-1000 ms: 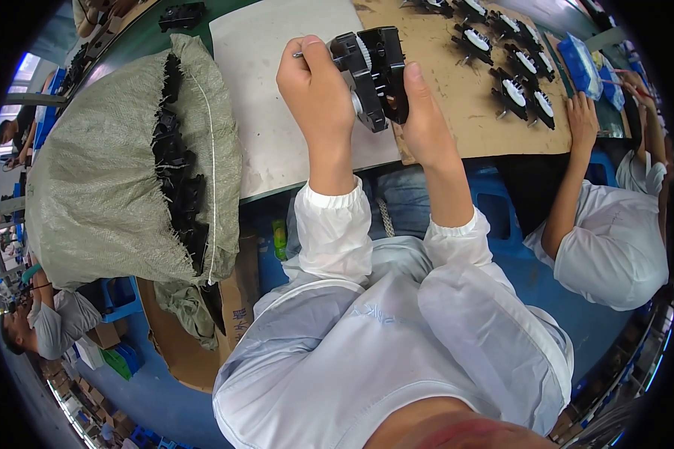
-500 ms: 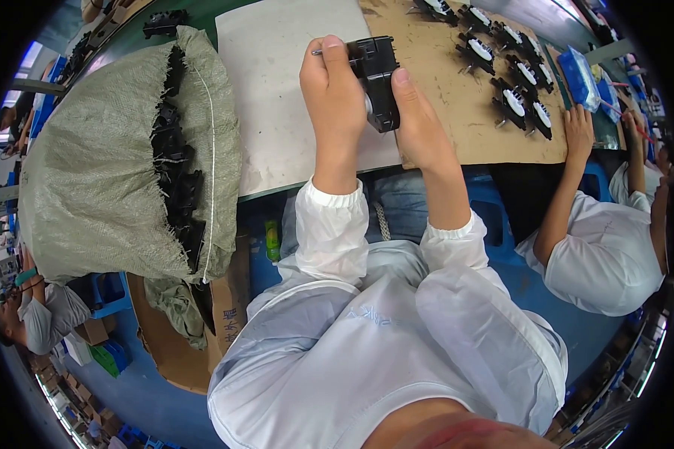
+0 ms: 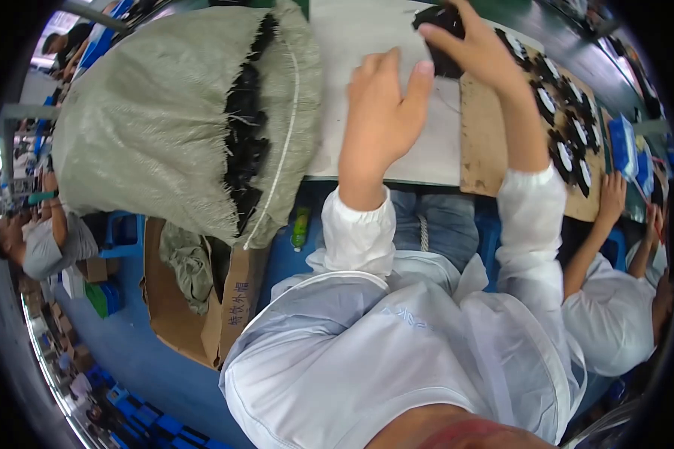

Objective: Manually assembling electronic cooling fan components at a factory workstation.

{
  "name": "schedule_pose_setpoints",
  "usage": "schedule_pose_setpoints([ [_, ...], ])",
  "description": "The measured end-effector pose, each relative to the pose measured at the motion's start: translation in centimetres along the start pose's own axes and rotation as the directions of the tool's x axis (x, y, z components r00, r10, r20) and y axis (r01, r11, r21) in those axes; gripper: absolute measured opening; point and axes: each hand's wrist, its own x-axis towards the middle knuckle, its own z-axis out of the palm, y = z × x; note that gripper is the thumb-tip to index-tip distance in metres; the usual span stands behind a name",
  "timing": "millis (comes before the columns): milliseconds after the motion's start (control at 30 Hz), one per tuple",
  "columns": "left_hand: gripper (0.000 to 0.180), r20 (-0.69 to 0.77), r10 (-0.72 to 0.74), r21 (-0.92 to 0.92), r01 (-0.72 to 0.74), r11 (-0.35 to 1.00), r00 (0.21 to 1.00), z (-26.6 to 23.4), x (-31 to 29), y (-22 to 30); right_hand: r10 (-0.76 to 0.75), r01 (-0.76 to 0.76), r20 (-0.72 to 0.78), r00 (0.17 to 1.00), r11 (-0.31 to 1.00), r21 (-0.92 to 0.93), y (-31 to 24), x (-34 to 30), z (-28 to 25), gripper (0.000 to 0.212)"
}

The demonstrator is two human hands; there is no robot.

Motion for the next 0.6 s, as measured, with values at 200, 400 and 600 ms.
schedule_pose_setpoints([
  [200, 0.034, -0.360, -0.047, 0.781, 0.328, 0.532, 0.932, -8.0, -1.0, -2.3, 0.123, -0.054, 0.124, 0.985, 0.891, -0.451, 17.6, 20.6, -7.6, 0.069],
  [400, 0.021, -0.496, -0.229, 0.725, 0.544, 0.423, 0.838, -9.4, -0.6, -4.7, -0.004, 0.090, 0.296, 0.955, 0.956, -0.280, 11.0, 16.3, -5.5, 0.067],
  [600, 0.016, -0.397, -0.098, 0.744, 0.383, 0.548, 0.912, -7.9, -0.1, -4.3, -0.044, 0.097, 0.384, 0.922, 0.988, -0.120, 6.0, 12.9, -3.9, 0.067],
])
